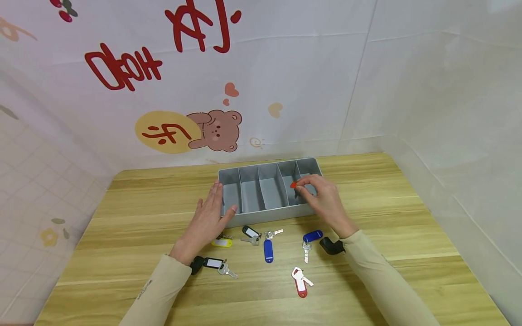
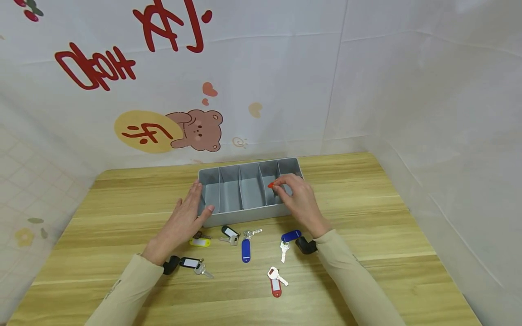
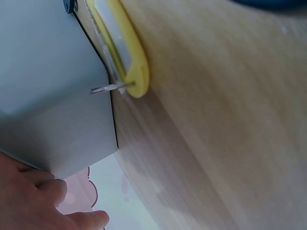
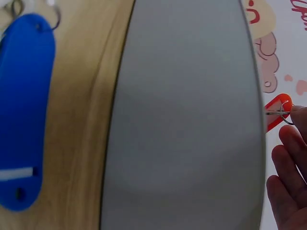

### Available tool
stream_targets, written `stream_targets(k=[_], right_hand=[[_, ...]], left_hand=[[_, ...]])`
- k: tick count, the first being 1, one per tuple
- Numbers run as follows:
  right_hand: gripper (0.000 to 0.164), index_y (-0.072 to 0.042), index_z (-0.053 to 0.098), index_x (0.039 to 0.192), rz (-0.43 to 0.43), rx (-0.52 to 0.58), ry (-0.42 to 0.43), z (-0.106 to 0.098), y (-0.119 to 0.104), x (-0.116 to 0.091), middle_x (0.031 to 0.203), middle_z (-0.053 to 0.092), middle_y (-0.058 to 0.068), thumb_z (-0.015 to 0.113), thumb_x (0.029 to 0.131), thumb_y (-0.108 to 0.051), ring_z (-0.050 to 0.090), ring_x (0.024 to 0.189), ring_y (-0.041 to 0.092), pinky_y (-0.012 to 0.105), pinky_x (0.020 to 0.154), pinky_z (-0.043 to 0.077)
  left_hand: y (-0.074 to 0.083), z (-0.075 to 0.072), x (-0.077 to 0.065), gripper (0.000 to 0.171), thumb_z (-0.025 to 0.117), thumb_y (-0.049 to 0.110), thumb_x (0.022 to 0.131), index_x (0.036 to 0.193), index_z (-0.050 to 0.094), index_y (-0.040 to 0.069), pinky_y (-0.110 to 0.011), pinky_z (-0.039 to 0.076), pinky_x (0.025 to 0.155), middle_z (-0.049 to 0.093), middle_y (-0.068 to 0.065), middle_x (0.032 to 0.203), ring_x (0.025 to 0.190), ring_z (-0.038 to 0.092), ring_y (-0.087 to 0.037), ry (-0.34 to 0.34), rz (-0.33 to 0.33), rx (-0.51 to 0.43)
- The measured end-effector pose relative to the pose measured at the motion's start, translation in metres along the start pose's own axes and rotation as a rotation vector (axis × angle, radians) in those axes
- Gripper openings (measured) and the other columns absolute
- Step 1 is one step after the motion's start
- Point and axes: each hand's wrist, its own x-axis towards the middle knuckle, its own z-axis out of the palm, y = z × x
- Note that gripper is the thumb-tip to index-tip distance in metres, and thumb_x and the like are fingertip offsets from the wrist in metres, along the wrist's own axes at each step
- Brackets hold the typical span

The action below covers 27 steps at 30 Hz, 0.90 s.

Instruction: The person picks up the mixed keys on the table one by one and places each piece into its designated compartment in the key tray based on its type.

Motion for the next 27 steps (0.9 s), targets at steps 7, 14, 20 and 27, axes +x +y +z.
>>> stream_targets(k=[7,14,20,27], right_hand=[[0.012,-0.004,0.073,0.094,-0.015,-0.057,-0.009,0.008,0.008,-0.001,0.099,0.075,0.010,0.082,0.087,-0.002,0.071,0.096,0.030,0.047,0.084,0.056],[0.011,-0.004,0.074,0.094,0.017,-0.116,-0.038,0.014,0.009,-0.003,0.101,0.075,0.011,0.083,0.087,-0.004,0.069,0.100,0.032,0.049,0.089,0.054],[0.010,-0.004,0.076,0.095,0.051,-0.159,-0.072,0.015,0.008,-0.002,0.106,0.074,0.011,0.082,0.088,-0.006,0.066,0.107,0.033,0.050,0.096,0.051],[0.029,0.003,0.073,0.119,0.054,-0.149,-0.119,0.008,0.008,-0.007,0.137,0.065,0.018,0.078,0.093,-0.010,0.054,0.134,0.040,0.056,0.112,0.041]], left_hand=[[0.000,0.000,0.000,0.089,0.045,0.055,0.107,0.164,0.010,-0.004,-0.071,0.013,0.119,0.002,-0.017,0.173,0.159,0.009,-0.034,-0.002,-0.001,0.008],[0.000,0.000,-0.001,0.089,0.045,0.055,0.107,0.163,0.011,-0.005,-0.071,0.013,0.119,0.002,-0.017,0.173,0.159,0.008,-0.034,-0.001,0.001,0.010],[0.000,0.000,0.000,0.088,0.046,0.054,0.107,0.163,0.011,-0.005,-0.071,0.013,0.119,0.002,-0.017,0.173,0.159,0.008,-0.034,0.000,-0.003,0.009],[0.001,0.001,0.001,0.088,0.046,0.054,0.107,0.163,0.010,-0.005,-0.071,0.013,0.119,0.001,-0.016,0.173,0.159,0.008,-0.034,-0.003,-0.003,0.006]])
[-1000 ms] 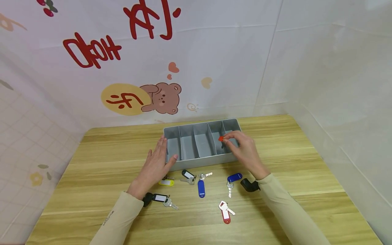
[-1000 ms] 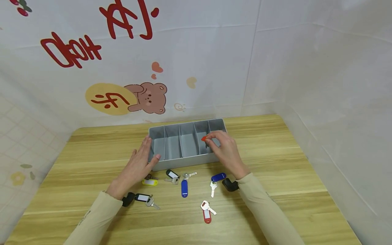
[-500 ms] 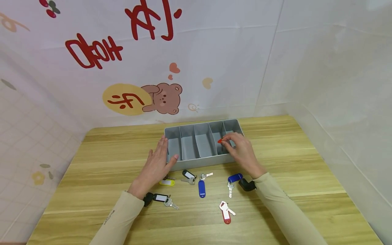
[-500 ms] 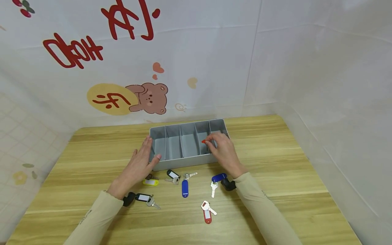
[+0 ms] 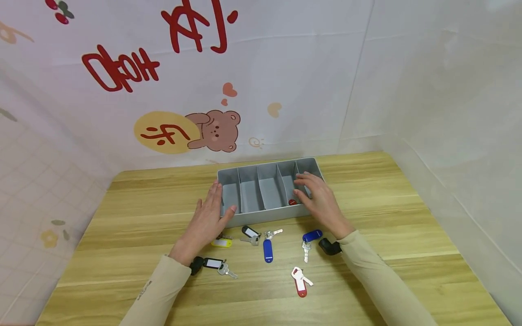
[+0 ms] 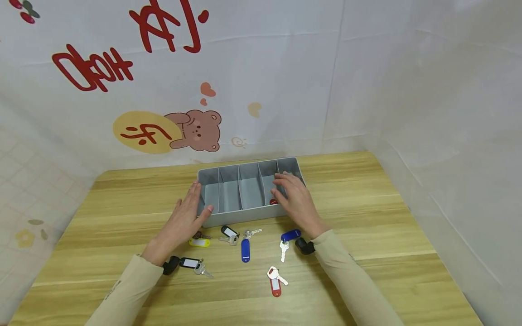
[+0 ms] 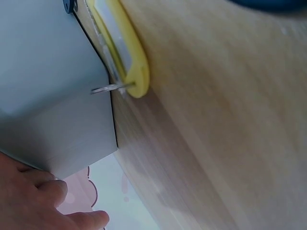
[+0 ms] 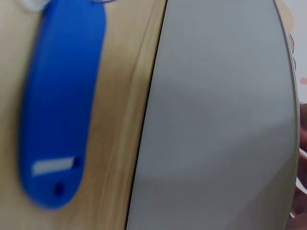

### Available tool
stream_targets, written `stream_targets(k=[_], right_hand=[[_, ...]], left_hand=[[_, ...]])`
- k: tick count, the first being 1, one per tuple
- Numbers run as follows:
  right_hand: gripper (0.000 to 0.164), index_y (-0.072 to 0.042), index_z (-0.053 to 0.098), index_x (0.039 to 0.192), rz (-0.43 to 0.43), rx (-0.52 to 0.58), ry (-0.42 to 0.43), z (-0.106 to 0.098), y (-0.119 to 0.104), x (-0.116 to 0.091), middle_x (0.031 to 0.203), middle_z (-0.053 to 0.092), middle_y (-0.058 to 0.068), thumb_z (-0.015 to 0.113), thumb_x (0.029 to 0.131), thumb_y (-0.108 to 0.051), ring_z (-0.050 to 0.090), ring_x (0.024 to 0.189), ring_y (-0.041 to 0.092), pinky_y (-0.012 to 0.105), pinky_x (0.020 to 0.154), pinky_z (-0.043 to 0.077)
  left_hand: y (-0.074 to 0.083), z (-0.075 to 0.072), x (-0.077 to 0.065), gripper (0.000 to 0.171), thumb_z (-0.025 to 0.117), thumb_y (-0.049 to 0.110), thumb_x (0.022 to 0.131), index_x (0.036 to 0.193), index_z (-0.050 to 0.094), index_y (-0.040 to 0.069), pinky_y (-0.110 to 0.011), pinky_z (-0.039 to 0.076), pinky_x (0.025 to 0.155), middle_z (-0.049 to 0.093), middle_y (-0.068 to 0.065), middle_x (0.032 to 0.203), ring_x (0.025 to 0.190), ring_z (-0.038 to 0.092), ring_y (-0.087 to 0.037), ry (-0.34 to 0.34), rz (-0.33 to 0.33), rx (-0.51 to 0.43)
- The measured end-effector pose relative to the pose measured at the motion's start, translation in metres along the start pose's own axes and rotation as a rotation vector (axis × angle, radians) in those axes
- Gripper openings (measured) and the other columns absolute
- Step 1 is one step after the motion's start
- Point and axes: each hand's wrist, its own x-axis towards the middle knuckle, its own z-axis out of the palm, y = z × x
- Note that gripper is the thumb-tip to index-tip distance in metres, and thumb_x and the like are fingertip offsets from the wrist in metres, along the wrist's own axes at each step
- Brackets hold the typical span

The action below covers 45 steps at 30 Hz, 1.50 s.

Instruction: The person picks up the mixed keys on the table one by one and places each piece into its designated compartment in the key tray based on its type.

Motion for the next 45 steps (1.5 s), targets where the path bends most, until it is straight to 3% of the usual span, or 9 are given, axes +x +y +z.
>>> stream_targets(k=[5,11,20,28,35,45], right_hand=[[0.049,0.002,0.062,0.139,-0.021,0.035,-0.041,-0.009,0.000,-0.012,0.153,0.053,0.017,0.074,0.097,-0.018,0.039,0.147,0.041,0.060,0.117,0.033],[0.060,0.000,0.055,0.147,-0.055,0.065,-0.093,-0.021,0.000,-0.033,0.160,0.044,0.016,0.072,0.096,-0.026,0.029,0.153,0.038,0.065,0.117,0.029],[0.064,-0.004,0.056,0.148,-0.110,0.052,-0.168,-0.035,-0.010,-0.058,0.159,0.047,0.011,0.079,0.091,-0.024,0.035,0.151,0.037,0.059,0.117,0.033],[0.065,-0.003,0.056,0.147,-0.193,0.044,-0.194,-0.040,-0.020,-0.074,0.158,0.049,0.008,0.079,0.092,-0.030,0.043,0.146,0.036,0.044,0.119,0.034],[0.066,-0.007,0.057,0.147,-0.204,0.043,-0.264,-0.041,-0.026,-0.086,0.156,0.051,0.008,0.077,0.093,-0.040,0.048,0.143,0.031,0.056,0.109,0.043],[0.066,-0.010,0.059,0.146,-0.175,0.049,-0.368,-0.038,-0.032,-0.100,0.150,0.057,0.004,0.076,0.093,-0.047,0.053,0.137,0.026,0.051,0.108,0.047]], left_hand=[[0.000,0.001,0.000,0.089,0.045,0.055,0.107,0.163,0.010,-0.005,-0.071,0.013,0.119,0.001,-0.016,0.173,0.159,0.008,-0.034,-0.001,0.001,-0.002],[-0.001,0.001,-0.001,0.089,0.045,0.054,0.107,0.163,0.010,-0.006,-0.072,0.013,0.118,0.001,-0.018,0.173,0.159,0.008,-0.036,0.001,0.010,-0.004],[-0.001,0.001,-0.001,0.088,0.046,0.053,0.108,0.163,0.010,-0.007,-0.072,0.014,0.118,0.002,-0.019,0.173,0.159,0.008,-0.036,0.007,0.013,-0.003],[-0.002,0.002,0.000,0.088,0.045,0.052,0.108,0.163,0.010,-0.007,-0.073,0.014,0.117,0.003,-0.020,0.172,0.158,0.008,-0.037,0.017,0.024,-0.006],[-0.001,0.000,0.000,0.088,0.045,0.053,0.108,0.163,0.008,-0.006,-0.072,0.014,0.118,0.002,-0.019,0.173,0.159,0.007,-0.036,0.001,0.016,-0.006],[-0.001,0.000,-0.001,0.088,0.044,0.053,0.108,0.163,0.007,-0.006,-0.072,0.013,0.118,0.000,-0.019,0.173,0.159,0.006,-0.036,-0.005,0.014,-0.015]])
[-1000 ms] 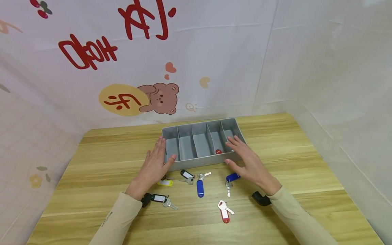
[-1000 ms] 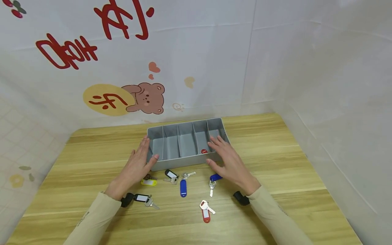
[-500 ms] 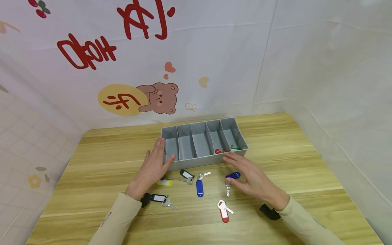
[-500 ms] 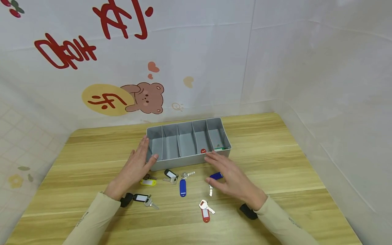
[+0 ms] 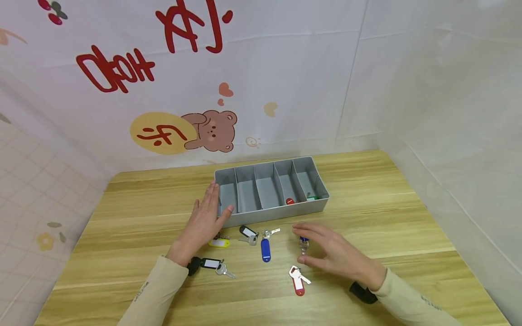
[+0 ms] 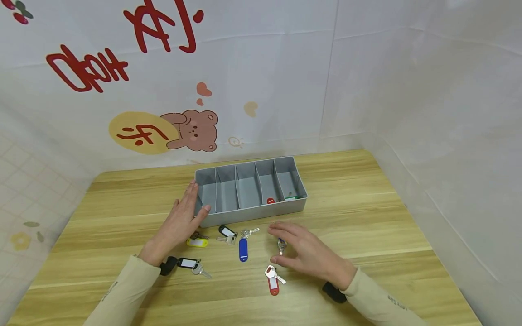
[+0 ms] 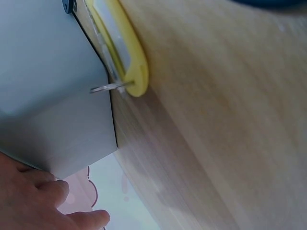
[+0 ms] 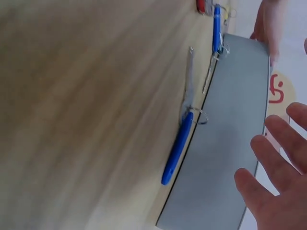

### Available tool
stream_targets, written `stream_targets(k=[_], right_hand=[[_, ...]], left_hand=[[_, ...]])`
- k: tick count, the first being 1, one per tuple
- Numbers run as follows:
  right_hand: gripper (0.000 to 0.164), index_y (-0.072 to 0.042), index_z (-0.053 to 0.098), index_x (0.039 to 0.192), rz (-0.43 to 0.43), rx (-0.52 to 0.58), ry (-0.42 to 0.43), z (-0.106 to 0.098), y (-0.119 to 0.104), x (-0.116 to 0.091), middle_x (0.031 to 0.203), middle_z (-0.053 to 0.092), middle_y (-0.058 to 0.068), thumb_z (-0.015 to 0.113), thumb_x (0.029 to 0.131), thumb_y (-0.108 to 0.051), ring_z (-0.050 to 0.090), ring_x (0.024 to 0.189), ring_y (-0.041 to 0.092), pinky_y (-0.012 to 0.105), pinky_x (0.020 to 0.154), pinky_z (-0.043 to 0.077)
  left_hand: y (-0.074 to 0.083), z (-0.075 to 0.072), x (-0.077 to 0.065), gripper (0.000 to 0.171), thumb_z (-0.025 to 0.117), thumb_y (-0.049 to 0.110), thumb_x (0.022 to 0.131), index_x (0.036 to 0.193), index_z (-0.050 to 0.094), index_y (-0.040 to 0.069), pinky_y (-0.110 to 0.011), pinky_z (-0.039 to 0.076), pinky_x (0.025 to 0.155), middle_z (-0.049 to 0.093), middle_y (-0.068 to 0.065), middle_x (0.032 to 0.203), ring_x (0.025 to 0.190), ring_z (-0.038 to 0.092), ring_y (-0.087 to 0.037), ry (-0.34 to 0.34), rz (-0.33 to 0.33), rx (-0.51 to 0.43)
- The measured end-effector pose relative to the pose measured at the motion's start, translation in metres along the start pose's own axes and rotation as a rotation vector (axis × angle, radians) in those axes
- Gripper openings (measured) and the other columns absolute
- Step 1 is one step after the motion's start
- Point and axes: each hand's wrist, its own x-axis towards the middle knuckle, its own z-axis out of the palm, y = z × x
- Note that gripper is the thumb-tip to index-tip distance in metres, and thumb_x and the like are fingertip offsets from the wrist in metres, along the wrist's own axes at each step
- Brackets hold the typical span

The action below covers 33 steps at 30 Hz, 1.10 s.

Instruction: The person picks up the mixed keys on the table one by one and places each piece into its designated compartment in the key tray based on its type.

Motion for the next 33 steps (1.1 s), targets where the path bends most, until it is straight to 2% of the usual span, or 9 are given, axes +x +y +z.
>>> stream_targets(k=[7,13,21,27,33], right_hand=[[0.067,-0.009,0.058,0.146,-0.031,0.000,-0.030,0.006,-0.003,-0.004,0.146,0.060,0.005,0.078,0.092,-0.044,0.058,0.132,0.025,0.047,0.105,0.050],[0.060,-0.010,0.062,0.141,-0.018,0.049,-0.090,0.009,-0.006,-0.005,0.140,0.063,-0.001,0.080,0.092,-0.040,0.060,0.126,0.018,0.042,0.102,0.052],[0.040,-0.014,0.068,0.126,-0.013,0.131,-0.147,0.016,-0.006,-0.006,0.119,0.067,-0.008,0.080,0.093,-0.034,0.062,0.101,0.009,0.029,0.089,0.055],[0.029,-0.016,0.073,0.118,-0.040,0.138,-0.150,0.023,-0.003,-0.007,0.113,0.069,-0.011,0.080,0.093,-0.030,0.063,0.100,0.005,0.026,0.086,0.055],[0.021,-0.019,0.076,0.113,-0.037,0.110,-0.185,0.026,-0.001,-0.008,0.110,0.070,-0.014,0.078,0.095,-0.028,0.065,0.101,0.003,0.028,0.089,0.056]], left_hand=[[0.000,0.000,0.000,0.088,0.044,0.054,0.108,0.163,0.008,-0.006,-0.073,0.013,0.118,0.002,-0.020,0.172,0.158,0.007,-0.037,0.012,0.003,-0.002],[0.000,0.001,0.001,0.089,0.045,0.053,0.108,0.163,0.009,-0.006,-0.072,0.013,0.118,0.001,-0.019,0.173,0.158,0.008,-0.036,0.015,0.004,-0.001],[0.000,0.000,0.000,0.088,0.045,0.053,0.108,0.163,0.009,-0.007,-0.072,0.013,0.118,0.003,-0.020,0.172,0.158,0.008,-0.037,0.022,0.007,0.000],[0.000,0.001,0.000,0.088,0.045,0.053,0.108,0.163,0.010,-0.007,-0.073,0.015,0.117,0.004,-0.020,0.172,0.158,0.009,-0.036,0.029,0.010,0.003],[0.000,0.001,0.000,0.089,0.046,0.053,0.108,0.163,0.010,-0.007,-0.073,0.015,0.117,0.003,-0.019,0.173,0.158,0.009,-0.036,0.019,0.004,0.005]])
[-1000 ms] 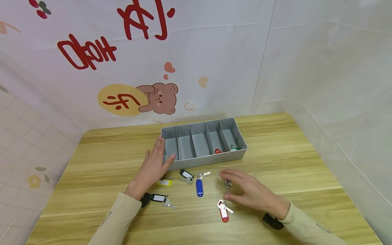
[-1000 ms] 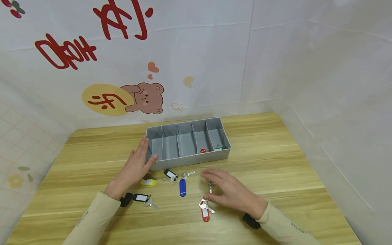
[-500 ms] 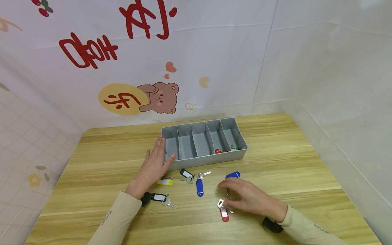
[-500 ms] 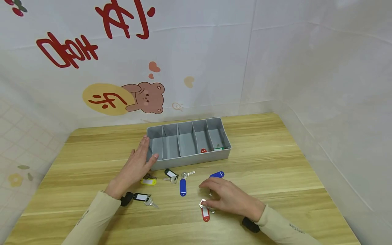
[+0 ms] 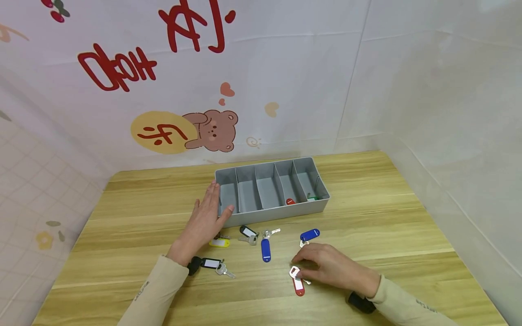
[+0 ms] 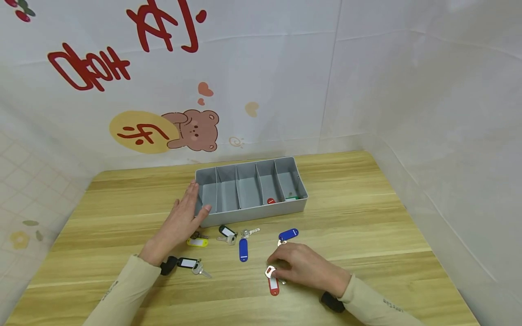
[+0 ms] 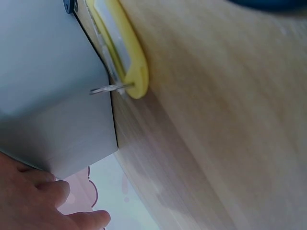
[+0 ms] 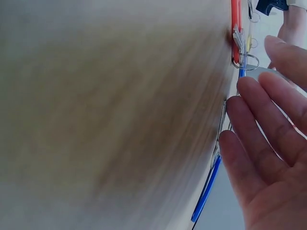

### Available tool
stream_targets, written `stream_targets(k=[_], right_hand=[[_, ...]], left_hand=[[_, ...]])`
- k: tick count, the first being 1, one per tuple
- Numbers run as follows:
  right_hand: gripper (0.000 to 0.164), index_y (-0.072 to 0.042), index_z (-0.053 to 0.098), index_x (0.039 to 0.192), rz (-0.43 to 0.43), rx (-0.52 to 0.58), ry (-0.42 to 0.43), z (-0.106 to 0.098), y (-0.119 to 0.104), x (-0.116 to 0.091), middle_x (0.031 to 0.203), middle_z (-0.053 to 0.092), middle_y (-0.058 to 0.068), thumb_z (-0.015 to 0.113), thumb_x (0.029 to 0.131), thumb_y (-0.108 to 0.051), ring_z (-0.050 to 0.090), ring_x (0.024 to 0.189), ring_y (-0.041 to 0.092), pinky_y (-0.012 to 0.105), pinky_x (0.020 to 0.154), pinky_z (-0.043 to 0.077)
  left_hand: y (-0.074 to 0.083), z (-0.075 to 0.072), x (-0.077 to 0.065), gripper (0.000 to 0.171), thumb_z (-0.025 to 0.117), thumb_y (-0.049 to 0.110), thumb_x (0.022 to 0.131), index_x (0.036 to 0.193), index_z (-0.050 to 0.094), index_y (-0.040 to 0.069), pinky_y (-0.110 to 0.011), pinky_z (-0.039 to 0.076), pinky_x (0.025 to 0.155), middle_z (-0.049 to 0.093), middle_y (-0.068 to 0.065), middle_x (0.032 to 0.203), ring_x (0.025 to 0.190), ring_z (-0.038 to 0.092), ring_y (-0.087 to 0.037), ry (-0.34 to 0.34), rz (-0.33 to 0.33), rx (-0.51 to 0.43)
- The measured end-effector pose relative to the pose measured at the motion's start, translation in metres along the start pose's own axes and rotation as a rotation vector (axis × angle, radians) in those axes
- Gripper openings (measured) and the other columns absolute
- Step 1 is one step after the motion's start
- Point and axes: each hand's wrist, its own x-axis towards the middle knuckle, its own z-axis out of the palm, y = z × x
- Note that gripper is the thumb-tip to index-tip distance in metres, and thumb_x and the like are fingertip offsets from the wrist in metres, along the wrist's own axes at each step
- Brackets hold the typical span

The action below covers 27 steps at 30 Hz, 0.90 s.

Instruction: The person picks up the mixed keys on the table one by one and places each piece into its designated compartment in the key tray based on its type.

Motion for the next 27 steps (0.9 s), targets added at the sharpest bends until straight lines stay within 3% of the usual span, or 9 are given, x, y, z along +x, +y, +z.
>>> stream_targets(k=[9,17,27], right_hand=[[0.011,-0.022,0.075,0.101,-0.082,-0.012,0.014,0.0003,0.0023,0.0020,0.102,0.067,-0.017,0.080,0.093,-0.018,0.062,0.095,-0.001,0.019,0.085,0.053],[0.012,-0.021,0.074,0.095,-0.175,-0.072,0.050,0.0026,0.0042,0.0035,0.099,0.066,-0.016,0.081,0.091,-0.011,0.061,0.092,-0.001,0.012,0.084,0.048],[0.012,-0.022,0.074,0.097,-0.137,-0.024,0.037,0.0005,0.0009,0.0039,0.099,0.066,-0.017,0.079,0.093,-0.012,0.060,0.091,-0.004,0.011,0.084,0.049]], left_hand=[[0.0001,-0.0003,-0.0002,0.090,0.046,0.053,0.108,0.162,0.010,-0.008,-0.073,0.015,0.117,0.003,-0.020,0.172,0.158,0.009,-0.038,0.003,0.008,0.005],[-0.0006,0.0004,-0.0006,0.089,0.045,0.054,0.108,0.162,0.009,-0.007,-0.073,0.014,0.117,0.001,-0.019,0.173,0.158,0.008,-0.037,-0.006,0.003,0.001],[-0.0010,0.0011,-0.0005,0.089,0.047,0.053,0.108,0.162,0.011,-0.008,-0.074,0.015,0.116,0.002,-0.020,0.172,0.158,0.009,-0.037,0.009,0.011,0.001]])
